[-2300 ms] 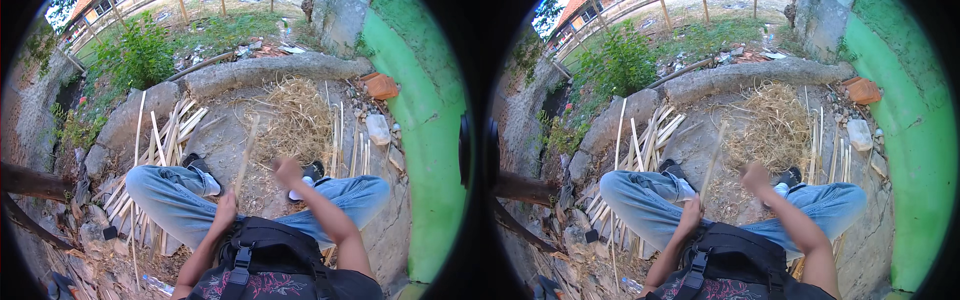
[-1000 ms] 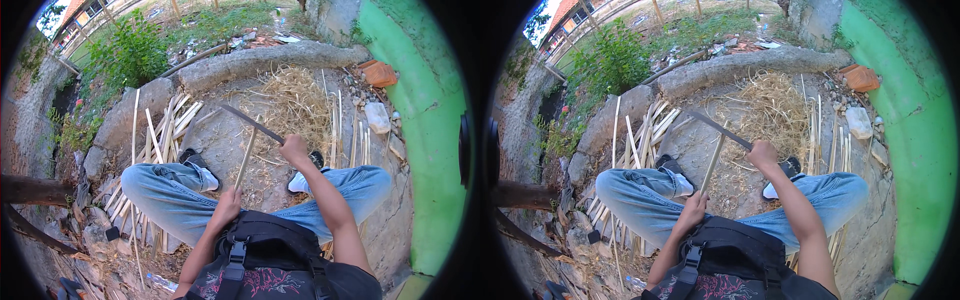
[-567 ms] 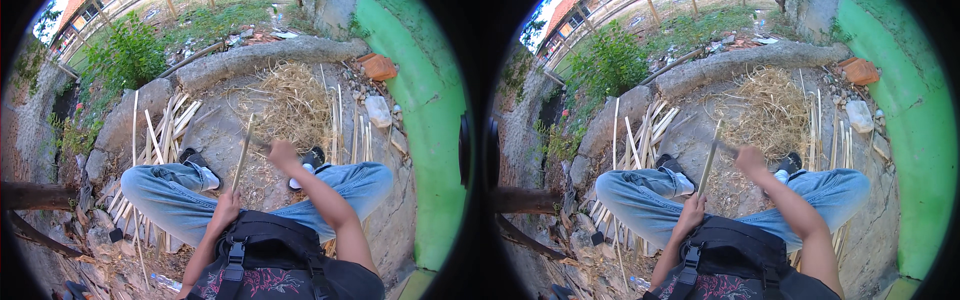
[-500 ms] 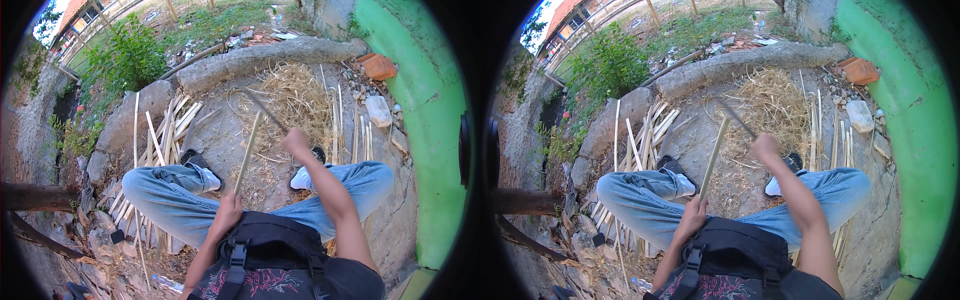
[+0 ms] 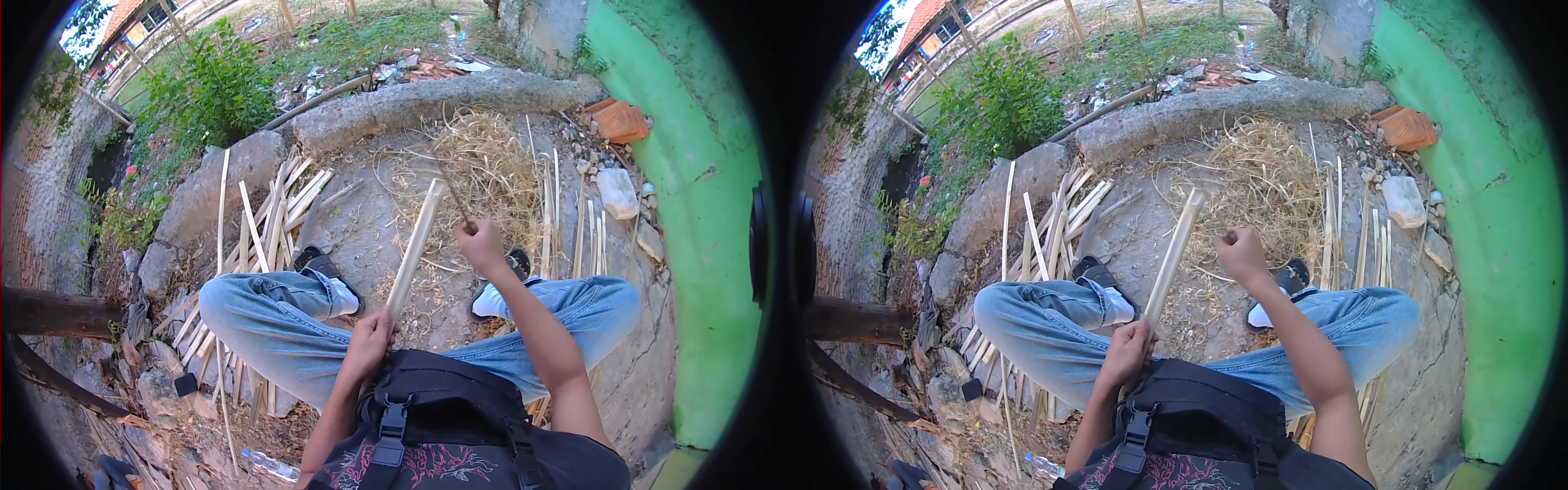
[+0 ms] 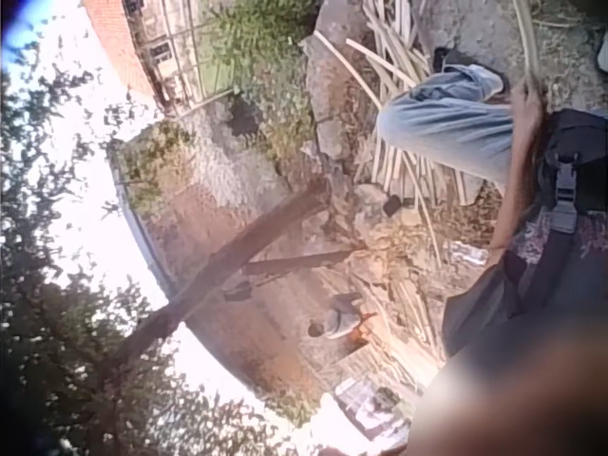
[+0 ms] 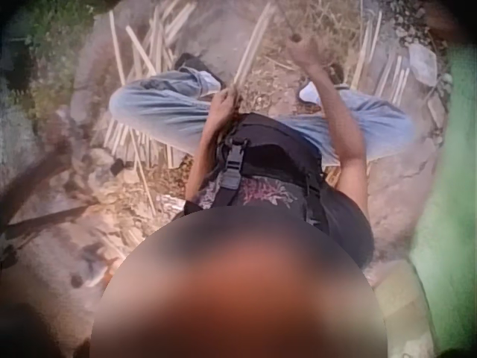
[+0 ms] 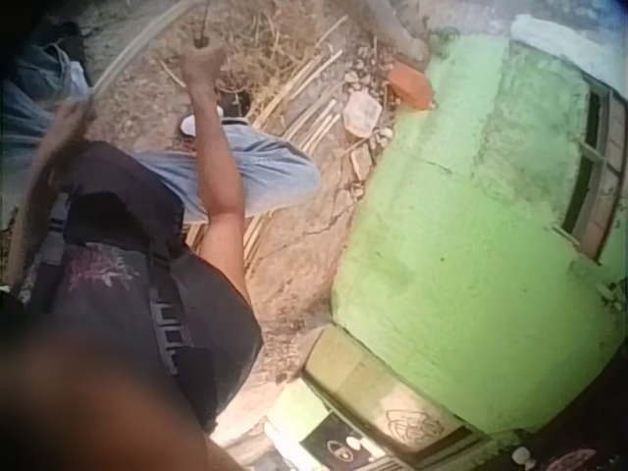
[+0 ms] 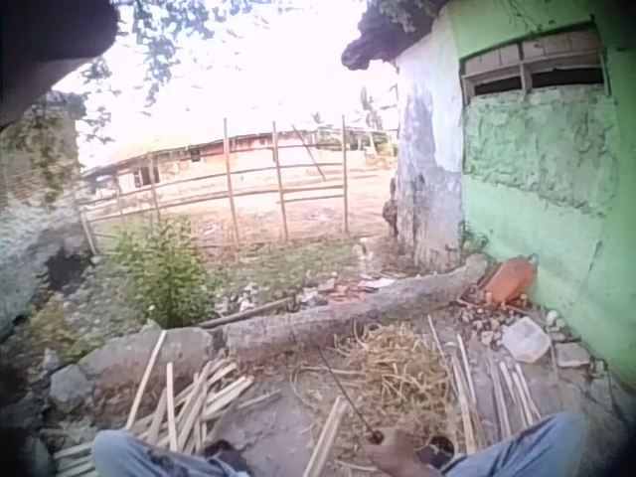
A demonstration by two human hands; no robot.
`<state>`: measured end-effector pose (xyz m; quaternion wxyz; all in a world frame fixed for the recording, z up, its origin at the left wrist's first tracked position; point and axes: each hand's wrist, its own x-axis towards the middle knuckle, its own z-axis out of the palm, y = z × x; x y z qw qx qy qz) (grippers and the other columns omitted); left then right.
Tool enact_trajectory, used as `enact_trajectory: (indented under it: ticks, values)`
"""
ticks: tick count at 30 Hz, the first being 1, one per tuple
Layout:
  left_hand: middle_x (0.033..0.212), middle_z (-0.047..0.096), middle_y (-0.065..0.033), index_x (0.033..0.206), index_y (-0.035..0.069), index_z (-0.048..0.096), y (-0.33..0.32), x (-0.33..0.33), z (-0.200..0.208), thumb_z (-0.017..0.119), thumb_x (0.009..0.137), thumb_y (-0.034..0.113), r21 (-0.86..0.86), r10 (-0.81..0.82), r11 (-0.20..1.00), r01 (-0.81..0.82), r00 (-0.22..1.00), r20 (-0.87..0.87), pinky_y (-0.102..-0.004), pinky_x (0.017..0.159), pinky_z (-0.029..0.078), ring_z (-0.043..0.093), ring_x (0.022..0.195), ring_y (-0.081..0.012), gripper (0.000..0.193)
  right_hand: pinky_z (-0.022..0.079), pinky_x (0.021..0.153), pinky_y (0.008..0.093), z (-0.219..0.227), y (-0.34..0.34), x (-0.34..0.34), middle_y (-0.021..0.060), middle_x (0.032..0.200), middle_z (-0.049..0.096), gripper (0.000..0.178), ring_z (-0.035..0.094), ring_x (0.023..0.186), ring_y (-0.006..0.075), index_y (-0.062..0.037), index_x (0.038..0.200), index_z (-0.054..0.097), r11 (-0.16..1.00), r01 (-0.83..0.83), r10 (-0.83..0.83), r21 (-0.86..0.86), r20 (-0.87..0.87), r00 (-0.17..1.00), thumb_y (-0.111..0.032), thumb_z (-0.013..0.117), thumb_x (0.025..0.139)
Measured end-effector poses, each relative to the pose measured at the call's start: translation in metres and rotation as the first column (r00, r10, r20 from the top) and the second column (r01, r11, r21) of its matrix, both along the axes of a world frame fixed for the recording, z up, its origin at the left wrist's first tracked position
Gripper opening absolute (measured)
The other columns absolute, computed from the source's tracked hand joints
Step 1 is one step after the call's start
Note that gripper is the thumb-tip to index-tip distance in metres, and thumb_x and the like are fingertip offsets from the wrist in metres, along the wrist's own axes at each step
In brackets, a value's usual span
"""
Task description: The person whittles and shaves thin strips of wood using a large knife, holding the wood strips by hand.
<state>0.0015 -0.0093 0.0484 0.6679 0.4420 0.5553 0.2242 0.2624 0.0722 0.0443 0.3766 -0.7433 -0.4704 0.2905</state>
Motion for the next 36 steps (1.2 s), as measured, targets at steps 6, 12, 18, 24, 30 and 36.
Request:
enact_trajectory:
  ticks: [6, 12, 18, 24, 30, 36]
  values:
    - [0.058, 0.04, 0.0029, 0.07, 0.005, 0.048, 0.005, 0.002, -0.022, 0.035, 0.103, 0.037, 0.149, 0.152, 0.978, -0.142, 0.987, -0.054, -0.028, 0.047, 0.029, 0.035, 0.051, -0.0076, 0.047, 0.05, 0.052, 0.0392, 0.001, -0.035, -0.037, 0.0126, 0.058, 0.063, 0.016, 0.062, 0.051, 0.0279, -0.0039, 0.072, 0.064, 0.926, -0.36, 0.316, 0.117, 0.282, 0.906, -0.02, 0.064, 0.075]
    - [0.056, 0.038, 0.0014, 0.064, 0.006, 0.044, 0.005, -0.003, -0.022, 0.032, 0.103, 0.039, 0.058, 0.029, 0.998, -0.023, 0.994, -0.108, -0.0307, 0.049, 0.029, 0.035, 0.053, -0.0096, 0.053, 0.051, 0.054, 0.0435, -0.031, -0.037, -0.047, 0.0151, 0.057, 0.06, 0.013, 0.062, 0.054, 0.0343, -0.0056, 0.067, 0.062, 0.818, -0.566, 0.458, 0.097, 0.486, 0.745, -0.018, 0.063, 0.07]
    - [0.051, 0.036, 0.0031, 0.061, 0.009, 0.042, 0.002, -0.005, -0.062, 0.031, 0.103, 0.04, 0.271, 0.054, 0.962, 0.006, 0.976, -0.213, -0.028, 0.043, 0.026, 0.033, 0.046, -0.0089, 0.053, 0.054, 0.066, 0.0433, -0.04, 0.015, 0.01, 0.018, 0.068, 0.065, 0.019, 0.066, 0.069, 0.0334, -0.0065, 0.076, 0.069, 0.975, -0.122, 0.199, -0.186, 0.482, 0.853, -0.025, 0.065, 0.076]
    - [0.054, 0.042, -0.003, 0.063, 0.002, 0.044, 0.013, -0.005, -0.052, 0.03, 0.102, 0.037, 0.14, 0.031, 0.99, -0.005, 0.983, -0.179, -0.0354, 0.049, 0.032, 0.039, 0.05, -0.0145, 0.055, 0.054, 0.064, 0.0437, -0.045, 0.008, -0.017, 0.0169, 0.067, 0.066, 0.019, 0.067, 0.066, 0.0343, -0.0051, 0.083, 0.071, 0.984, -0.15, 0.174, -0.095, 0.366, 0.914, -0.021, 0.064, 0.076]
    - [0.049, 0.038, 0.0015, 0.059, 0.008, 0.038, 0.0, -0.013, -0.041, 0.03, 0.103, 0.04, 0.129, 0.011, 0.992, 0.006, 0.991, -0.134, -0.0298, 0.044, 0.028, 0.035, 0.044, -0.0111, 0.055, 0.053, 0.062, 0.045, -0.063, 0.009, -0.017, 0.0207, 0.062, 0.063, 0.019, 0.067, 0.065, 0.0356, 0.0, 0.075, 0.067, 0.959, -0.267, 0.198, 0.097, 0.447, 0.873, -0.018, 0.062, 0.074]
    - [0.052, 0.038, 0.0021, 0.061, 0.007, 0.041, 0.001, 0.004, -0.057, 0.033, 0.103, 0.041, 0.274, 0.021, 0.961, 0.035, 0.98, -0.198, -0.0295, 0.045, 0.029, 0.035, 0.046, -0.0095, 0.054, 0.043, 0.045, 0.0409, -0.141, 0.037, 0.106, 0.0139, 0.057, 0.057, 0.02, 0.057, 0.047, 0.0283, 0.0014, 0.067, 0.059, 0.856, 0.445, -0.489, -0.264, -0.133, 0.862, -0.018, 0.06, 0.074]
